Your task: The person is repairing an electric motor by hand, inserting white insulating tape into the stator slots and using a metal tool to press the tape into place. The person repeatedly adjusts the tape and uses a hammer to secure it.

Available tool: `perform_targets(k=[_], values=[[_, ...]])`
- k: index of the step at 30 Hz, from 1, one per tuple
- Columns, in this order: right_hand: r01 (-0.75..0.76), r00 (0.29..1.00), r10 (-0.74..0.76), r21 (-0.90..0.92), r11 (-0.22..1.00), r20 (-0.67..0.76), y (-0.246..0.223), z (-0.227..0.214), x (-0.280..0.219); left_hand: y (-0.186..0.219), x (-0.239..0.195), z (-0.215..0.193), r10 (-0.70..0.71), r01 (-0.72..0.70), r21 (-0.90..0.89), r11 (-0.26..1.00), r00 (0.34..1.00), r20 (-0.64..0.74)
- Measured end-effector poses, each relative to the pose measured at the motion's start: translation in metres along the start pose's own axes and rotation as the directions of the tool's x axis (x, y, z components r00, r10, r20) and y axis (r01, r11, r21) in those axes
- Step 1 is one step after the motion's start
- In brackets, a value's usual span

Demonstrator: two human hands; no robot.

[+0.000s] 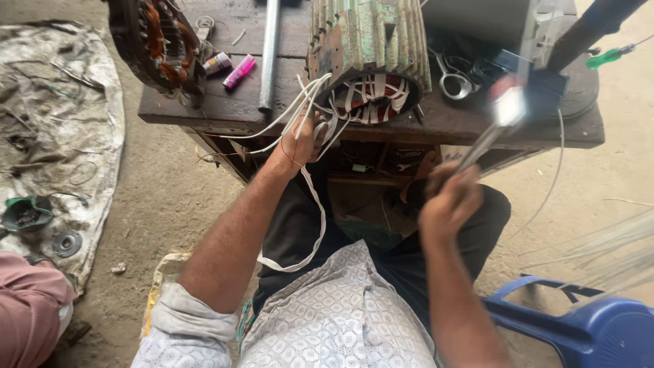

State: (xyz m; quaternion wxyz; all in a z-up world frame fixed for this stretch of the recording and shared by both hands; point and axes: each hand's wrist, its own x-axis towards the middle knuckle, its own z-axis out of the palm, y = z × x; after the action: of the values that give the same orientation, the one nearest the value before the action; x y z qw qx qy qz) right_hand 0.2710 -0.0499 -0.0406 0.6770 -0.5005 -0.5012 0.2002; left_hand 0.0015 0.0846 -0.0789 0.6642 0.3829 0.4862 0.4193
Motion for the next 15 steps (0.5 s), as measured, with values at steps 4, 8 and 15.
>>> perform_targets(k=[4, 8, 15], values=[[-0.228, 0.950, 0.207, 0.068, 0.971, 0.232, 0.011, 0.053, -0.054, 0.000, -0.004, 0.015, 0.042, -0.042, 0.011, 0.999, 0.997, -0.057], [-0.590, 0.786, 0.491, 0.218, 0.777, 0.376, 0.009, 0.061, -0.064, -0.003, -0.016, 0.020, 0.071, -0.056, -0.144, 0.988, 0.993, 0.099], [-0.698, 0.704, 0.549, 0.296, 0.653, 0.449, 0.002, 0.063, -0.057, 0.003, -0.023, 0.018, 0.031, -0.030, -0.052, 0.998, 0.999, 0.035]])
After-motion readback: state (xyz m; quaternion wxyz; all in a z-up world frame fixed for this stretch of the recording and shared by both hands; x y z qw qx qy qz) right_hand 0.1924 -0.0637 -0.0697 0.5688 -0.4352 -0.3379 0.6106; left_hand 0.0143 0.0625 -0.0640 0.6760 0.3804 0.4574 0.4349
